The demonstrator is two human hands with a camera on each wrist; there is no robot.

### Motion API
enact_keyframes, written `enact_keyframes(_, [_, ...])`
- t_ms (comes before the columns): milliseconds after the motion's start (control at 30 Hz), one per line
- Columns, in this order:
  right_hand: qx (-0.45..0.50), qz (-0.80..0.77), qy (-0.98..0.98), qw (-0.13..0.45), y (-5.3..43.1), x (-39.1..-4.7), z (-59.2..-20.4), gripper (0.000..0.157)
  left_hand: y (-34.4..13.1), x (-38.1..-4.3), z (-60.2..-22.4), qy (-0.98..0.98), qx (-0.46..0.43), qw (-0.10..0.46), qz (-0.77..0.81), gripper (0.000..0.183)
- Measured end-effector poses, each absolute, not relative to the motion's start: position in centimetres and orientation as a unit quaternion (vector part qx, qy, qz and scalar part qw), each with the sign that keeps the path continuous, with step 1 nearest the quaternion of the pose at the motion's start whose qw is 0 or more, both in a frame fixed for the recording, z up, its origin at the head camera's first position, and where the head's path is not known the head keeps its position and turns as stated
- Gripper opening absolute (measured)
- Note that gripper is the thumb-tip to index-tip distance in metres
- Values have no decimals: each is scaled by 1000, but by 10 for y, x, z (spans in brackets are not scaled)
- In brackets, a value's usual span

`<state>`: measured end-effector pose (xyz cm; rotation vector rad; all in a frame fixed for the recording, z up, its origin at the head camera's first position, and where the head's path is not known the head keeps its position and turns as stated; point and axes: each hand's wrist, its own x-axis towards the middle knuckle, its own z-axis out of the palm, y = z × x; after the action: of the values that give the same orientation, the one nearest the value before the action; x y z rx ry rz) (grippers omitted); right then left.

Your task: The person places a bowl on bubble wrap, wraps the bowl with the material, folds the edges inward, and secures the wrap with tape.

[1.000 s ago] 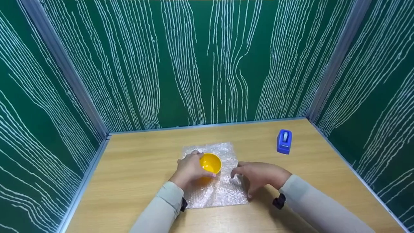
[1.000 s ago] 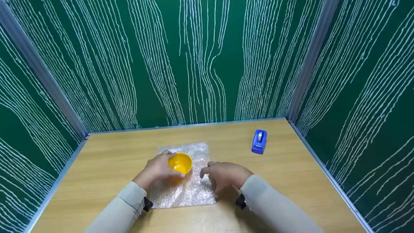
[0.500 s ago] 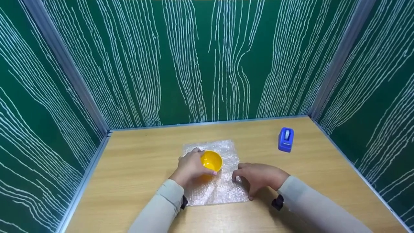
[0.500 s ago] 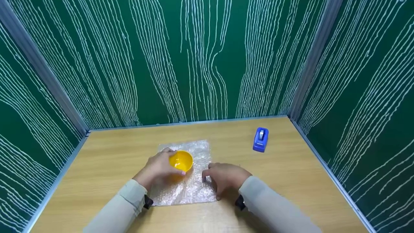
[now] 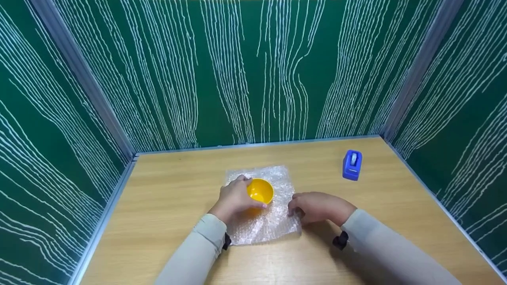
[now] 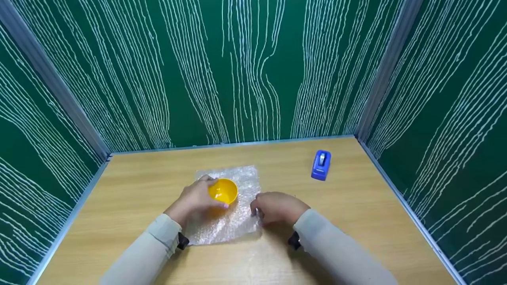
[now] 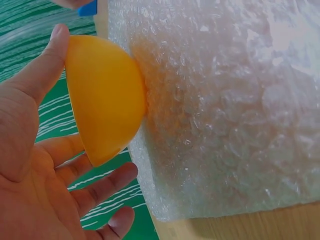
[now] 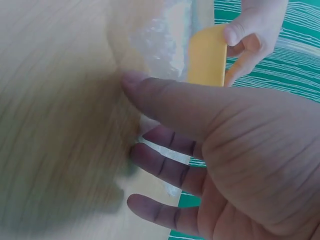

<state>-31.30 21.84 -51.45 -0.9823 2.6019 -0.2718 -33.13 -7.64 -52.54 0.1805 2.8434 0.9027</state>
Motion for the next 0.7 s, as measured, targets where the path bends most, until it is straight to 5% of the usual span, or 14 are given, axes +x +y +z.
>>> enact_keyframes(700, [-364,-139,919,65,204,-332,-502,17,-78,-329,-524,927,83,79,357,97])
